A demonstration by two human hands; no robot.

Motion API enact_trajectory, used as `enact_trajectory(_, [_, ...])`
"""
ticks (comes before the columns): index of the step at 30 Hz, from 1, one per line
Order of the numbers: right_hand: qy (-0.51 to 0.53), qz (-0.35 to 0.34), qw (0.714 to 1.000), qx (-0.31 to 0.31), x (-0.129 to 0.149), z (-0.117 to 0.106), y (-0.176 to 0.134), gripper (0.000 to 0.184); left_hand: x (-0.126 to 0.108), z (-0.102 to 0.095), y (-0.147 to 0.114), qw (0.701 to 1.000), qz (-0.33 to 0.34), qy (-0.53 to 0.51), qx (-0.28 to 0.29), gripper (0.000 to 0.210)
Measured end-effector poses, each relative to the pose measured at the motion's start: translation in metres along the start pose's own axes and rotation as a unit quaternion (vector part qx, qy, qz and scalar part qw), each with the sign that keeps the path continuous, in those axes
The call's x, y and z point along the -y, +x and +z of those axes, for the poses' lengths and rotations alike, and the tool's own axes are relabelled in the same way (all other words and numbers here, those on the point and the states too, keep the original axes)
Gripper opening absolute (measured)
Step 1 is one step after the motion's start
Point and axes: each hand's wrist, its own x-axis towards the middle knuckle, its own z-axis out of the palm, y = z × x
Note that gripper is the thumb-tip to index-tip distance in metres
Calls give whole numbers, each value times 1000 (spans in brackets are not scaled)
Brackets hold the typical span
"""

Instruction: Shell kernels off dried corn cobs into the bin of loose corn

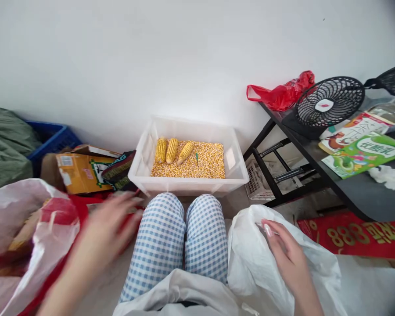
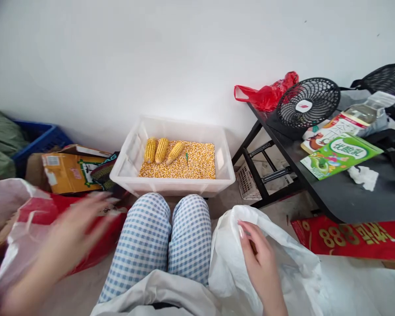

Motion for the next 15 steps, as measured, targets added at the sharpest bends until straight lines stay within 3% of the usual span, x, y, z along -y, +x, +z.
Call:
enact_trajectory(2, [-9,17,1000,-22,-9,-12,-3,35,-15,71,5,982,74,-15,175,36])
enact_trajectory(3, [-16,25,999,-25,-14,-16,-3,36,-22,107,9,975,77,-41,206,39])
enact_trajectory(5, [-28,43,998,-24,-25,-20,-4,36,-31,172,20,972,-3,-78,222,49])
enact_trajectory(8, [-45,71,996,-26,-44,-21,-8,38,-32,240,47,974,-151,-87,145,61])
enact_trajectory(10, [-58,91,994,-26,-57,-23,-13,40,-29,265,64,974,-169,-118,93,52])
enact_trajectory(12, [-72,117,990,-19,-69,-27,-17,42,-28,276,75,968,-165,-175,65,48])
enact_trajectory(15, [-92,149,984,17,-86,-38,-19,43,-27,270,77,936,-188,-292,63,49])
